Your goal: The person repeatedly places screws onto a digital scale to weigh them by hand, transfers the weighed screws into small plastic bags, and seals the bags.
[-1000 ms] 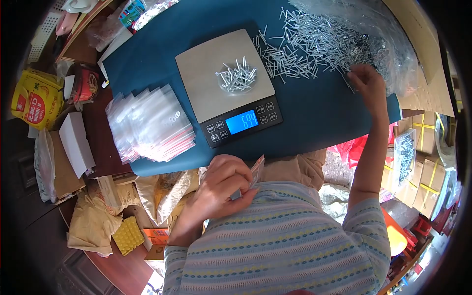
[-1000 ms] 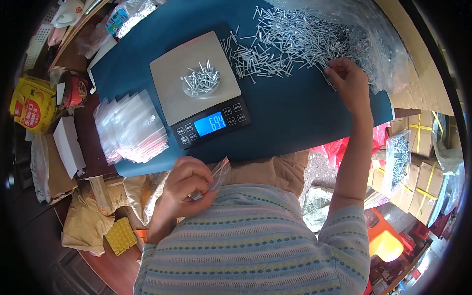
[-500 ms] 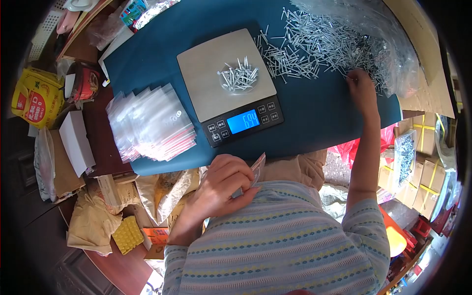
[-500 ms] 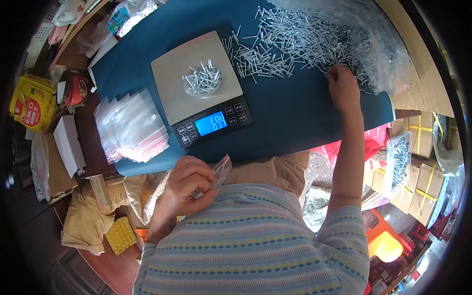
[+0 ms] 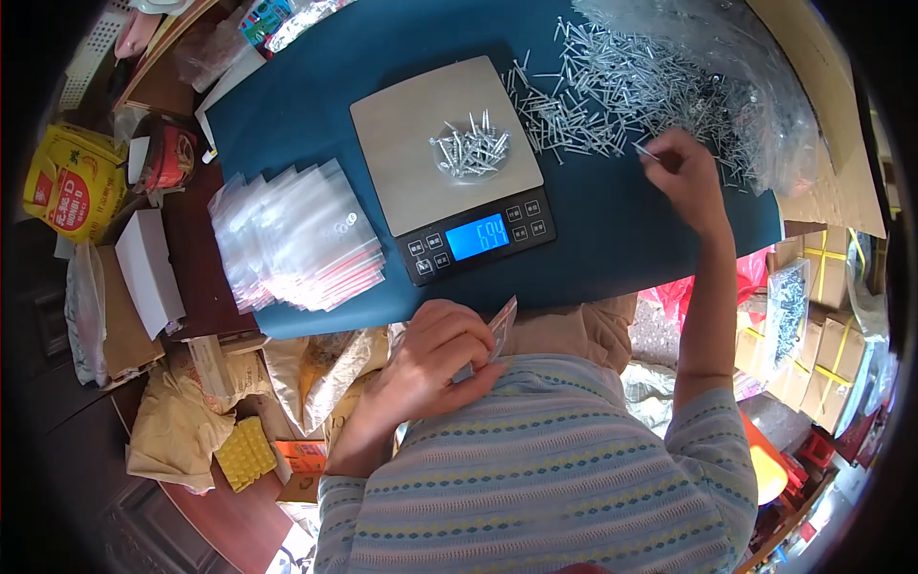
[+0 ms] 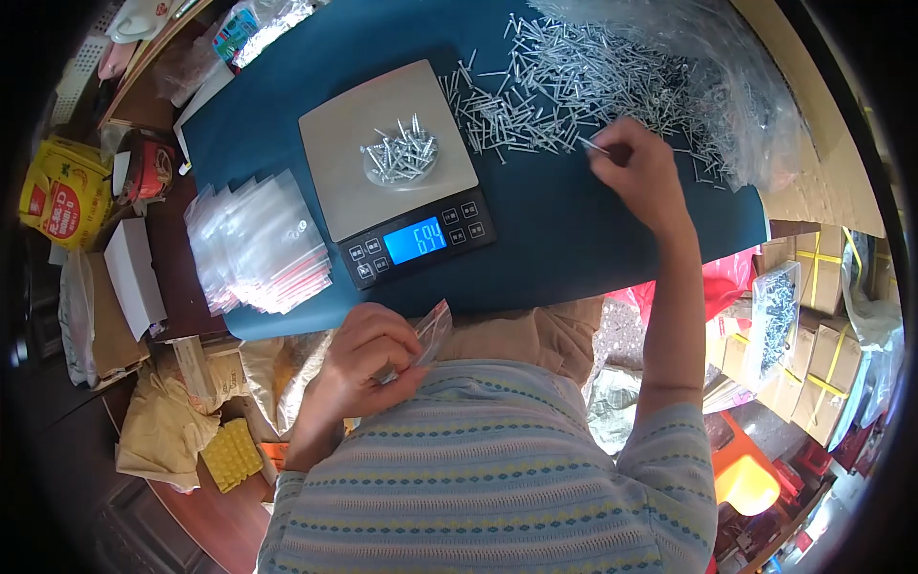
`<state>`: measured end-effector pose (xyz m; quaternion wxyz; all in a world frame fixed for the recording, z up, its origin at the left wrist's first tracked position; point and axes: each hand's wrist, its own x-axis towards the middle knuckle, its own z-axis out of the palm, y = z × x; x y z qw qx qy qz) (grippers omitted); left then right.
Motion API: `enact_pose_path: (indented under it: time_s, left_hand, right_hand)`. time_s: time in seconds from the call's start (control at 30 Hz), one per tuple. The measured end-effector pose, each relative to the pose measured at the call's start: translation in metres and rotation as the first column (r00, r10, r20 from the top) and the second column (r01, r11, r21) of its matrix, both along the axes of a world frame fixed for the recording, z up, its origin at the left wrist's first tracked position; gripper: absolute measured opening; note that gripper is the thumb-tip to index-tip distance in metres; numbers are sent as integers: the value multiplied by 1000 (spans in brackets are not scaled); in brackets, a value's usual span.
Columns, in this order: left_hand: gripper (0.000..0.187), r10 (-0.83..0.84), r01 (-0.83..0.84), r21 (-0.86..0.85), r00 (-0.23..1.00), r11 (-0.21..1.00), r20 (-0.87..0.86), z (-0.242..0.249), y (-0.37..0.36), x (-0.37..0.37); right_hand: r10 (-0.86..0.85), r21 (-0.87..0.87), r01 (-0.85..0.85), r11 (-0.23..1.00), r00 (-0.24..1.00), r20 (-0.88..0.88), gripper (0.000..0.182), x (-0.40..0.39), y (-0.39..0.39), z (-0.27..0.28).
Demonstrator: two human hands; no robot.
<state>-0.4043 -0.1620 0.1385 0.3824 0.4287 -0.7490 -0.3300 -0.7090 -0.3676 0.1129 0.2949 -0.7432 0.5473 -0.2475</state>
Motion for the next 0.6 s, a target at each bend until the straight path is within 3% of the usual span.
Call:
enact_pose_path:
  time_s: [0.07, 0.2, 0.37, 0.47, 0.6]
  left_hand:
    - [27, -11, 11, 0, 1000, 1000, -1, 0, -2, -1]
    - [29, 10, -10, 18, 1000, 1000, -20, -1, -1, -6]
    - [29, 30, -29, 24, 999, 999, -22, 0, 2, -2]
    - [26, 25, -25, 12, 1000, 1000, -18, -1, 3, 2]
    - [24, 39, -37, 31, 997, 999, -60, -5, 4, 3]
  right_hand:
    - [112, 49, -123, 991, 977, 182, 12, 23, 2, 7]
    - [360, -8, -377, 926, 877, 318, 12, 82, 7, 21]
    - [440, -107, -430, 897, 839, 320, 12, 141, 14, 35]
    - [516, -270, -448, 852, 804, 295, 15, 156, 17, 22]
    - [471, -299, -400, 867, 854, 222, 16, 138, 21, 26]
